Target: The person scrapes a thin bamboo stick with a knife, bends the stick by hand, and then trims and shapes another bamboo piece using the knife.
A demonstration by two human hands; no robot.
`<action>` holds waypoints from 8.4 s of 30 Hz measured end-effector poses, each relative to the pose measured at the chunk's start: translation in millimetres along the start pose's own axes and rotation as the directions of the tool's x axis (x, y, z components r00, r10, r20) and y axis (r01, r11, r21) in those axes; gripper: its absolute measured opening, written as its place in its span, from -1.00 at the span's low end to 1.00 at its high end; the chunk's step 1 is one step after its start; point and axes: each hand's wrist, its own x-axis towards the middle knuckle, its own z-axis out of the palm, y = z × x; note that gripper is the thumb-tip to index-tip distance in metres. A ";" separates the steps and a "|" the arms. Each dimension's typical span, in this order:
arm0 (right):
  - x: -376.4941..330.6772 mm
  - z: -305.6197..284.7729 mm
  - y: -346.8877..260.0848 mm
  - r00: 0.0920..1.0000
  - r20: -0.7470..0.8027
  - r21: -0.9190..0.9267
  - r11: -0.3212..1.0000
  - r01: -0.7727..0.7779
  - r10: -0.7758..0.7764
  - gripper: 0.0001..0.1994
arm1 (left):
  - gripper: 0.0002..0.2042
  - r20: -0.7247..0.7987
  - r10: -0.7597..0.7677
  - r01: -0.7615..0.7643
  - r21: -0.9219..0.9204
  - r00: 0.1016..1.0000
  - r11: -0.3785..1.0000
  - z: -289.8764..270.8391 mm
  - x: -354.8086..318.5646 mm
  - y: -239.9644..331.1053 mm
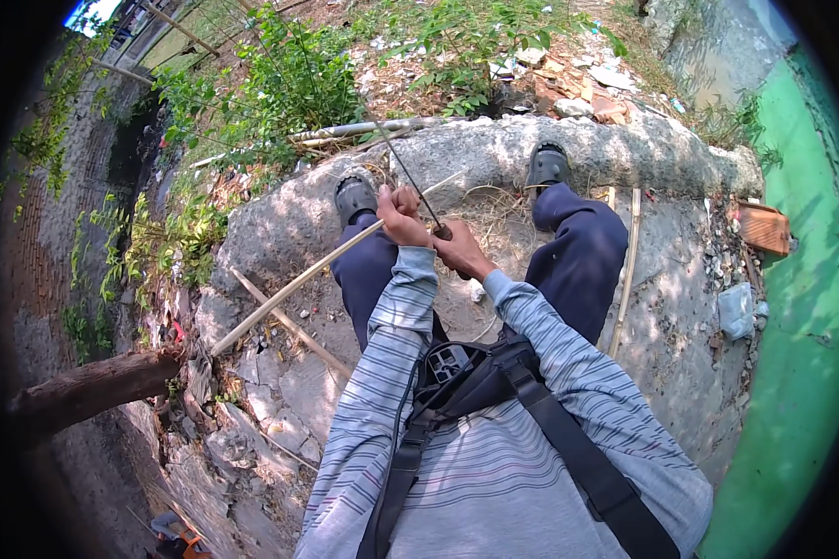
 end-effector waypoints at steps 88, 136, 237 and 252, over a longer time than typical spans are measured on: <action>14.8 -10.8 7.9 0.966 0.047 0.282 0.924 -0.258 0.255 -0.80 | -0.48 0.094 -0.061 0.054 0.075 0.994 0.996 10.0 -8.2 19.7; 11.1 -13.1 57.1 0.993 -0.097 -0.017 0.998 -0.066 0.064 -0.77 | -0.48 0.121 -0.043 0.026 0.132 0.992 0.991 3.1 -5.6 23.1; 7.8 -4.3 54.8 0.980 -0.071 -0.310 0.938 0.154 -0.184 -0.70 | -0.50 -0.167 0.050 -0.035 0.095 0.985 0.995 -9.9 3.7 20.8; 9.1 -24.9 80.5 0.950 -0.061 -0.070 0.948 -0.309 0.305 -0.81 | -0.50 -0.160 0.033 -0.017 0.096 0.987 0.995 1.9 -7.1 17.7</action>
